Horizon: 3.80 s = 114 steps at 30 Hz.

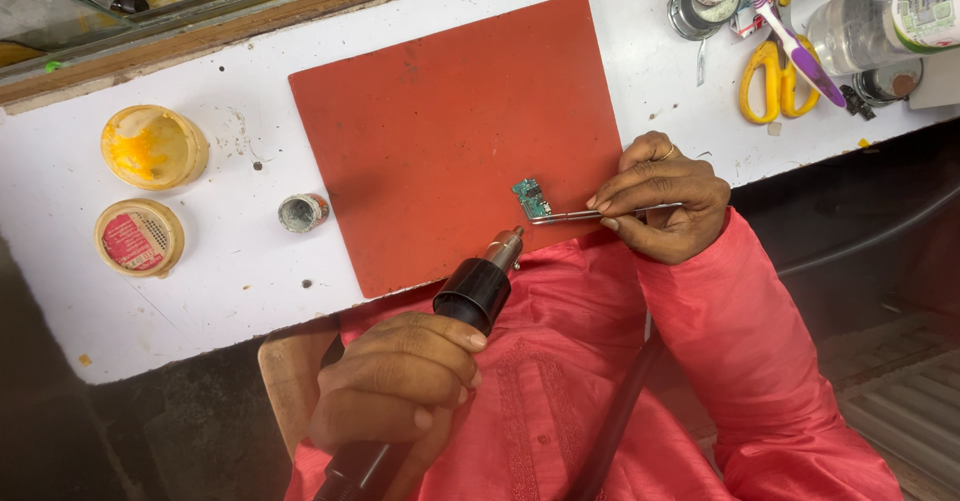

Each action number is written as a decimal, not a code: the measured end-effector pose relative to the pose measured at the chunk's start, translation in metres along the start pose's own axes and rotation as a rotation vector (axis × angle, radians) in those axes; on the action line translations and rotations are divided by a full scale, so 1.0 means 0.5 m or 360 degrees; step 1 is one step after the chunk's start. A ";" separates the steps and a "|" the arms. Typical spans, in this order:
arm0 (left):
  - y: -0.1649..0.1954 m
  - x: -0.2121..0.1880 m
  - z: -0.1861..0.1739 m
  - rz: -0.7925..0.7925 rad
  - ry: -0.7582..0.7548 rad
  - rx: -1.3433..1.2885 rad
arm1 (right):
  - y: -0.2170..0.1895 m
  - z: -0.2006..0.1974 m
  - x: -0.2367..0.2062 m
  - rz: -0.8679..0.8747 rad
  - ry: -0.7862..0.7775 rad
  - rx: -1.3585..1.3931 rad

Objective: The person holds a small circuit board on a red mat, steadies it with tweezers, and directs a hot air gun at the board to rework its components. They reposition the board and continue heating, then set the board down and handle it by hand at the end.

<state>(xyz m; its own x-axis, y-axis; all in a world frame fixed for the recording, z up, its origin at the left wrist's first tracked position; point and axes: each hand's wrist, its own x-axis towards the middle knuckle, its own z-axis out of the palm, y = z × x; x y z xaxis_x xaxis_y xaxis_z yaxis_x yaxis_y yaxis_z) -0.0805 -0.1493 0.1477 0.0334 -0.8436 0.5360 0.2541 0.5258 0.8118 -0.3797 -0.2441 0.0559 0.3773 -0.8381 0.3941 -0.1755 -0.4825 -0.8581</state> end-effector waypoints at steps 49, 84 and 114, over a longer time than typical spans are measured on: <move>-0.005 -0.006 -0.009 0.0031 -0.0040 -0.0071 | 0.022 -0.003 -0.009 -0.0030 0.0064 -0.0026; -0.013 0.000 0.000 0.0051 0.0020 -0.0038 | 0.014 -0.004 -0.005 -0.0009 0.0069 0.0068; -0.014 -0.003 -0.001 0.0078 0.0045 -0.0062 | 0.013 -0.003 -0.002 -0.0024 0.0039 0.0081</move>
<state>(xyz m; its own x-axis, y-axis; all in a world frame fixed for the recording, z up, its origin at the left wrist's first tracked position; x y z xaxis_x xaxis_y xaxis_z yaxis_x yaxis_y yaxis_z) -0.0818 -0.1516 0.1411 0.0739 -0.8198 0.5679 0.2890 0.5626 0.7746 -0.3828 -0.2468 0.0505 0.3573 -0.8370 0.4144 -0.1233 -0.4821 -0.8674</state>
